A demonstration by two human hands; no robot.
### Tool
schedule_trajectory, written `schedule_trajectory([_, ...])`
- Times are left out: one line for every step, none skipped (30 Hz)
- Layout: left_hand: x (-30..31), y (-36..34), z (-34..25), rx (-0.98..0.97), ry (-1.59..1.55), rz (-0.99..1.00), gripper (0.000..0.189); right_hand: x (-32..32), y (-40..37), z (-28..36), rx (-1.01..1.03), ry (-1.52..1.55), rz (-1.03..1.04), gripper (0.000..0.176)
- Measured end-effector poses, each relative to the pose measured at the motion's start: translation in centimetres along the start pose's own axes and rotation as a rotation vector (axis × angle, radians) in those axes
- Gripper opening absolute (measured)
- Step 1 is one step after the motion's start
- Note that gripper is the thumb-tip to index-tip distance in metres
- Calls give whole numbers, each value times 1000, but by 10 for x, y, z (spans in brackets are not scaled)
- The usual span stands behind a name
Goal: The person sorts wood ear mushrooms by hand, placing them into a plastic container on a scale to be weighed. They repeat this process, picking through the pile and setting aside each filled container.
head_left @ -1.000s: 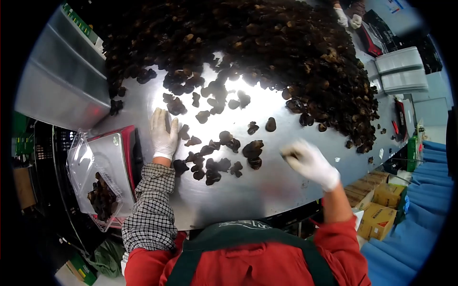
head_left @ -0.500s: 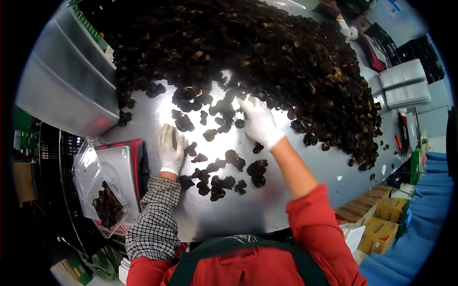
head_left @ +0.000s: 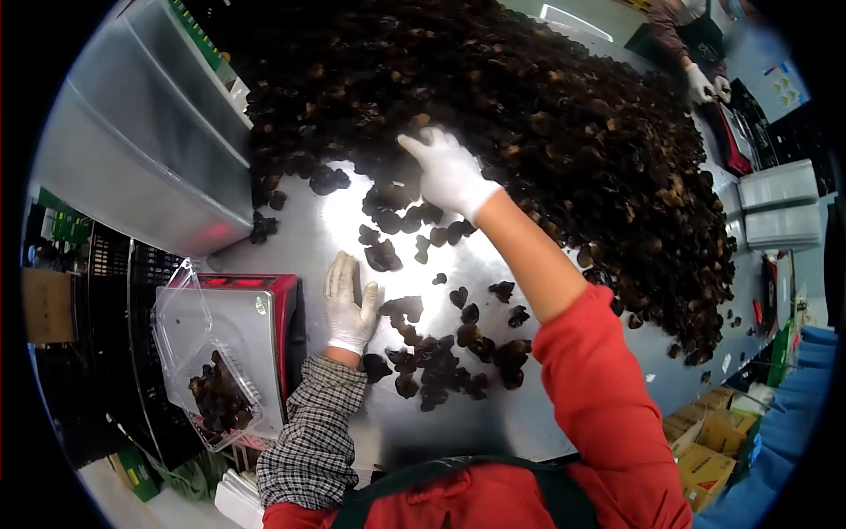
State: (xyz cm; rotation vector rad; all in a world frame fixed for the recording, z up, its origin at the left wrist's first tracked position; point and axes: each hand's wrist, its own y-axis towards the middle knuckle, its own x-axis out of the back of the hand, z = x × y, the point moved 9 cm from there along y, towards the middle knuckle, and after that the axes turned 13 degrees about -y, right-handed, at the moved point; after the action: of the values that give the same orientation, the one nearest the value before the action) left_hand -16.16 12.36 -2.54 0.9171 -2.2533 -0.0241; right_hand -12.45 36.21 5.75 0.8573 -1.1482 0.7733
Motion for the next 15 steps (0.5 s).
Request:
schedule_trajectory([1,-1,2,14,-9,-6,69,-15,11,5,-27,-77,33,55])
schedule_trajectory([3,-1,3,17,-21,-21,71,-28,19,8,-55,-156,66,55])
schedule_trajectory([4,-2,4,20,-37,-32,74,-44,15,20,-29,-97,241,53])
schedule_trajectory([4,-3,5,24,-55,-42,77,-45,0,42,58,-179,327,50])
schedule_trajectory([5,-4,5,11,-75,-63,80,-52,-22,61,190,-149,200,35])
schedule_trajectory([7,-5,5,0,-96,-84,82,-57,-52,80,316,-97,298,48])
schedule_trajectory([8,-5,5,-12,-116,-105,85,-38,-90,96,405,-39,245,49])
schedule_trajectory([8,-4,4,-14,-114,-98,87,-27,-124,109,457,87,526,49])
schedule_trajectory([9,-4,2,-15,-110,-90,88,-7,-155,114,575,134,329,45])
schedule_trajectory([10,-3,-1,-17,-106,-83,89,7,-174,113,630,227,265,39])
schedule_trajectory([9,-3,-2,0,-108,-67,89,15,-175,101,549,319,383,37])
schedule_trajectory([8,-2,-2,0,-98,-61,89,21,-174,91,466,408,498,35])
schedule_trajectory([8,-2,-2,-1,-87,-54,89,11,-163,70,319,427,492,32])
schedule_trajectory([8,-2,-3,-4,-76,-46,89,-4,-148,46,171,443,483,28])
schedule_trajectory([7,-2,-3,0,-54,-41,88,1,-125,34,159,394,318,29])
